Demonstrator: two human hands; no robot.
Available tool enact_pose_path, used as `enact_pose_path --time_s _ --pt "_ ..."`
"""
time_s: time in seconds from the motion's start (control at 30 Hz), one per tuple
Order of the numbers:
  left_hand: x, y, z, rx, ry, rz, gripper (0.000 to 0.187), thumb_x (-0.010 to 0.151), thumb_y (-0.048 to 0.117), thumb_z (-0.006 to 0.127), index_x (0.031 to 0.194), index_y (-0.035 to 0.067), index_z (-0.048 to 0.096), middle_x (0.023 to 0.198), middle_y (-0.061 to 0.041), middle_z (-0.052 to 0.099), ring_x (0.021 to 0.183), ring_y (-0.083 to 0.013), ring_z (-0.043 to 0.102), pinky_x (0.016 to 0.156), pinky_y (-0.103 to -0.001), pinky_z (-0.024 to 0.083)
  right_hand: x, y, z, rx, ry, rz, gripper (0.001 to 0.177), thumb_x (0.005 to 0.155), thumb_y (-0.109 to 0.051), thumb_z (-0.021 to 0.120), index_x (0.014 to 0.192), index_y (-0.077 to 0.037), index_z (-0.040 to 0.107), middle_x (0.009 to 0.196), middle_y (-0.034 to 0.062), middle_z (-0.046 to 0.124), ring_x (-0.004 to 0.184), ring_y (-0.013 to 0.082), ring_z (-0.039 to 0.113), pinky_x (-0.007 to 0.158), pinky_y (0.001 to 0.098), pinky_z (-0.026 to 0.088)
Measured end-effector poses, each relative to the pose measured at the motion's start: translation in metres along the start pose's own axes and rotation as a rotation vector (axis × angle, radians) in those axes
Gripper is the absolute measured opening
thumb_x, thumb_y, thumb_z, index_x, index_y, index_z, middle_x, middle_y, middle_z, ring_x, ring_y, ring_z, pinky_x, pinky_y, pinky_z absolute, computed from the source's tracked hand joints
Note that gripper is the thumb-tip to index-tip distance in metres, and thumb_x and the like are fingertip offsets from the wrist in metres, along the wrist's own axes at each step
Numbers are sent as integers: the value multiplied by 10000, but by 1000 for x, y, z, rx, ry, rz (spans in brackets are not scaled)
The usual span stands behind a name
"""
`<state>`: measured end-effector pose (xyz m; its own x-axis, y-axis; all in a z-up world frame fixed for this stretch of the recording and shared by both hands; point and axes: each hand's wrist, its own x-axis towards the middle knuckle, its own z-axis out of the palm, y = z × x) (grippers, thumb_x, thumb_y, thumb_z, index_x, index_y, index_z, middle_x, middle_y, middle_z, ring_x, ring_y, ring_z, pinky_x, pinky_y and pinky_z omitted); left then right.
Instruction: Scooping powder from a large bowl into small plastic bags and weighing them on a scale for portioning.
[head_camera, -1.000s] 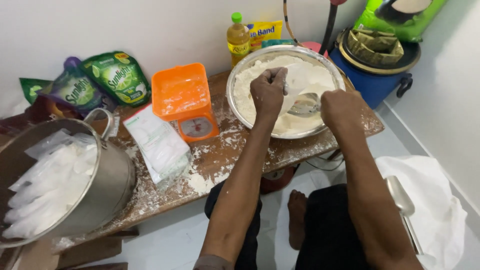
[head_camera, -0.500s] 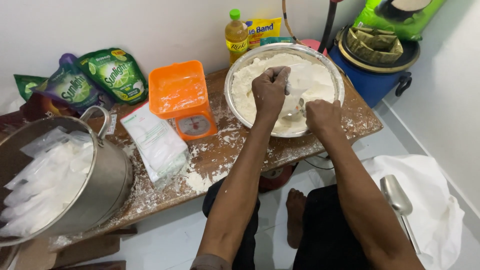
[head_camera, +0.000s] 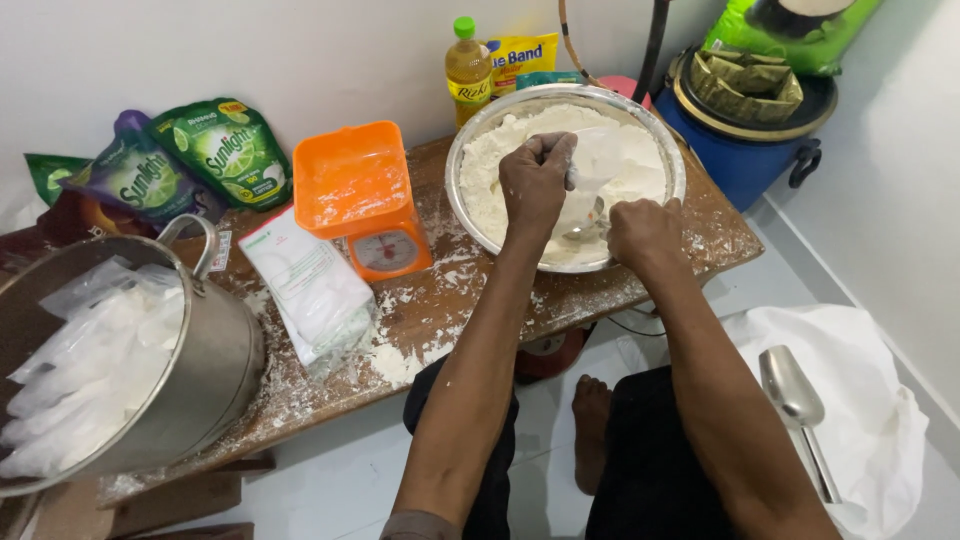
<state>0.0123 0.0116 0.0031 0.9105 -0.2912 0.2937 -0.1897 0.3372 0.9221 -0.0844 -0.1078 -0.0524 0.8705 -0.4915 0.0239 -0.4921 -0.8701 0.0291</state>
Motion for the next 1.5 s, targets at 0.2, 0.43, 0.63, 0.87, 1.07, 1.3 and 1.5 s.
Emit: enact_pose_path --time_s 0.2,0.43,0.63,0.87,1.07,1.3,1.5 --pt "-1 1 0 -4 -14 -29 152 906 94 735 926 -57 748 530 -108 608 421 -143 609 430 -259 478 20 51 35 340 309 39 191 948 -54 615 867 -6 781 690 204 691 735 436 721 750 506 545" --pt "1 -3 0 -2 -47 -39 154 918 85 729 945 -65 750 552 -116 618 425 -143 613 434 -256 482 4 13 -41 1129 607 101 332 1100 -362 670 860 -151 760 658 40 630 671 127 538 693 271 495" --pt "1 -4 -1 -4 -65 -29 161 920 80 724 951 -77 744 553 -120 616 427 -143 610 423 -259 476 18 -2 -19 1062 486 116 240 932 -307 791 810 -111 723 555 31 525 623 105 528 600 286 438" --pt "-6 19 -7 397 -88 -208 342 850 298 743 1110 76 744 727 -80 680 676 -217 708 648 -365 568 3 -30 -48 1591 510 213 161 1025 -81 634 885 -13 676 559 -25 451 422 24 440 346 189 356" --pt "-13 26 -9 507 -193 -268 450 820 156 660 1251 28 669 639 -85 679 465 -208 686 499 -344 580 29 -15 -17 1536 555 265 150 1008 -106 663 880 -34 696 491 23 460 345 49 405 306 228 293" --pt "-14 27 -4 293 -68 -191 238 923 145 642 1069 -24 723 541 -106 649 354 -155 593 393 -275 478 15 -17 -32 1430 590 228 162 969 -82 652 839 -32 734 501 43 517 404 40 424 359 206 311" --pt "-11 16 -5 161 -35 -136 180 936 108 643 950 -45 737 526 -139 642 334 -153 574 349 -263 462 17 -14 -25 1403 604 208 176 969 -82 641 828 -30 733 498 42 493 431 49 374 389 215 307"
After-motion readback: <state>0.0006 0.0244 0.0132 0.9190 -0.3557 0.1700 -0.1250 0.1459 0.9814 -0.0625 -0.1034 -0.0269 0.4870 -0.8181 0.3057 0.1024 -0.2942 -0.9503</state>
